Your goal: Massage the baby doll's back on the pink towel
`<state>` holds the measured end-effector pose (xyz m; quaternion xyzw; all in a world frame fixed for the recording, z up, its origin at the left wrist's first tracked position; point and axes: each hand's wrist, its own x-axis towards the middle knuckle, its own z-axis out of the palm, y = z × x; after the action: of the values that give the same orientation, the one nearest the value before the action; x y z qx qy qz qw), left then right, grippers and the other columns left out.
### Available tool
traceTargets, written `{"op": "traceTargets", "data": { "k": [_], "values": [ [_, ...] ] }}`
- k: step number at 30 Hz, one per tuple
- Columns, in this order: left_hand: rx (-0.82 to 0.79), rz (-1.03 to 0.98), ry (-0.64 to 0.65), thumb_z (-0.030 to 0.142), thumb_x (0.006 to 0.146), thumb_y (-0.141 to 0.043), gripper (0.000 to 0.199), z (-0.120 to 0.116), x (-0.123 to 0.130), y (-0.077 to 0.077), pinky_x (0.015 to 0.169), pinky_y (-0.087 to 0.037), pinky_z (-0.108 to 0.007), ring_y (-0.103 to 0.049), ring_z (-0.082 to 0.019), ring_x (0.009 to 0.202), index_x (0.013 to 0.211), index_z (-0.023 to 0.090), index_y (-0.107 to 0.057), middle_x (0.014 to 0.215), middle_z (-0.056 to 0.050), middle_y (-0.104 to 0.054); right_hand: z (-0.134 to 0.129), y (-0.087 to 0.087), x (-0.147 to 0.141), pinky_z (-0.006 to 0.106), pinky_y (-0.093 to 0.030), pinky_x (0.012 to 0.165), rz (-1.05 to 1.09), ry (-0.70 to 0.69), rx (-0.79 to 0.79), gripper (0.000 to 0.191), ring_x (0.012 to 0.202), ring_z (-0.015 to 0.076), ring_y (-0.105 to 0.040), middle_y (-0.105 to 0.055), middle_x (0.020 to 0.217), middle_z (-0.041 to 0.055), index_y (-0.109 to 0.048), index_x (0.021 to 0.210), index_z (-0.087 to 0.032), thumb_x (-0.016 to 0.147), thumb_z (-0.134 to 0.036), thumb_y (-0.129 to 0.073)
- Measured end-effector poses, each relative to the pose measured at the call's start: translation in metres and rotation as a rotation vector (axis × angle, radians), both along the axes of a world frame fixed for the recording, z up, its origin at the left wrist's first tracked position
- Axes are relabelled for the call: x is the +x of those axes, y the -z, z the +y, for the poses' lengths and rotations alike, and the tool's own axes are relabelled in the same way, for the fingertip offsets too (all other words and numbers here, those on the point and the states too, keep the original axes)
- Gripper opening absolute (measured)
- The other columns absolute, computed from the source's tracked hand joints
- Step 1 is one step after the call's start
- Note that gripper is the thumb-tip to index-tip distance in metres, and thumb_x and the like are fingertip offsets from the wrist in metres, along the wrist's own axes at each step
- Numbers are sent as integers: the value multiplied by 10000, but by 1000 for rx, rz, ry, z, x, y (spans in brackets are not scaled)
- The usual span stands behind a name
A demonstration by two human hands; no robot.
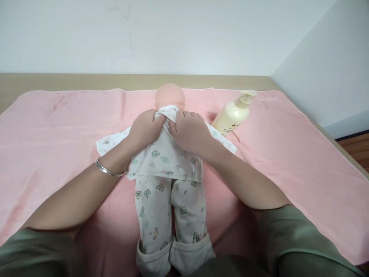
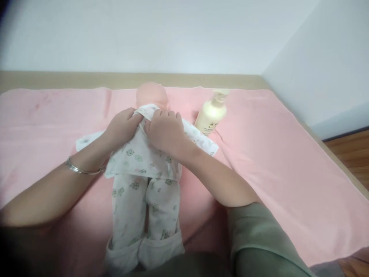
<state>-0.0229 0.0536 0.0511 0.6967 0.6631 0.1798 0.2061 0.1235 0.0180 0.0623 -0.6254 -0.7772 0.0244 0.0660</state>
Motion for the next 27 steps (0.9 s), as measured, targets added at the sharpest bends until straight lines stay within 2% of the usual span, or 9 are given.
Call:
{"op": "traceTargets", "data": {
  "k": [2, 5, 8, 10, 13, 16, 19, 24, 27],
  "values": [
    [57, 67, 14, 378, 961, -332, 280, -5, 2, 2, 780, -476, -409, -614, -284, 861, 825, 218, -517, 913, -125, -665, 3, 0, 2, 437, -453, 1004, 36, 0, -16, 469, 1155, 344, -644, -707, 1205, 216, -619, 1251, -52, 1107, -376, -312],
    [195, 205, 65, 344, 989, -306, 337, -23, 9, 7, 981, -494, -491, -648, -346, 1034, 950, 174, -595, 1023, -175, -685, 23, 1, 16, 384, -481, 900, 239, 11, -171, 471, 1054, 305, -678, -751, 1134, 160, -684, 1131, -128, 1081, -462, -357],
    [313, 264, 95, 303, 1000, -299, 360, -35, 15, 12, 1188, -381, -576, -620, -364, 1200, 1099, 146, -607, 1157, -185, -686, 44, 3, 31, 359, -484, 817, 418, 54, -324, 558, 1014, 292, -693, -764, 1165, 131, -712, 1042, -175, 1033, -624, -381],
    [305, 252, 93, 294, 994, -309, 344, -34, 15, 13, 1250, -305, -605, -613, -353, 1230, 1106, 158, -605, 1172, -168, -691, 47, 4, 33, 367, -487, 816, 431, 72, -335, 591, 1029, 303, -695, -762, 1187, 130, -713, 1038, -181, 1022, -663, -372],
    [175, 175, 75, 350, 982, -327, 310, -19, 9, 10, 1217, -343, -604, -633, -348, 1164, 988, 191, -592, 1101, -147, -706, 33, 4, 23, 406, -488, 876, 311, 73, -230, 591, 1033, 322, -691, -763, 1120, 140, -703, 1049, -168, 1070, -597, -297],
    [24, 46, 43, 452, 961, -331, 324, -3, 0, 7, 1005, -493, -517, -643, -324, 994, 854, 220, -529, 997, -128, -704, 11, 4, 7, 448, -479, 957, 132, 77, -57, 527, 1081, 343, -670, -734, 1132, 183, -665, 1162, -108, 1099, -489, -306],
    [-13, -29, 13, 475, 940, -348, 309, 4, -6, 6, 818, -500, -422, -616, -280, 886, 805, 231, -483, 937, -106, -690, 2, 5, -1, 464, -467, 1006, 69, 58, 31, 487, 1125, 347, -646, -712, 1176, 205, -633, 1213, -72, 1102, -427, -320],
    [50, 7, -9, 511, 967, -348, 342, 0, -3, 9, 862, -498, -413, -612, -278, 919, 813, 234, -476, 961, -106, -688, 27, 4, 18, 395, -499, 866, 342, 84, -174, 457, 965, 288, -686, -763, 1074, 132, -681, 1039, -167, 1051, -531, -404],
    [61, 21, -4, 524, 976, -341, 354, -1, -2, 10, 893, -505, -427, -616, -286, 927, 829, 235, -484, 966, -110, -686, 39, 4, 30, 369, -480, 804, 469, 81, -263, 474, 934, 269, -693, -777, 1083, 103, -691, 973, -201, 1017, -598, -435]
  ]
}}
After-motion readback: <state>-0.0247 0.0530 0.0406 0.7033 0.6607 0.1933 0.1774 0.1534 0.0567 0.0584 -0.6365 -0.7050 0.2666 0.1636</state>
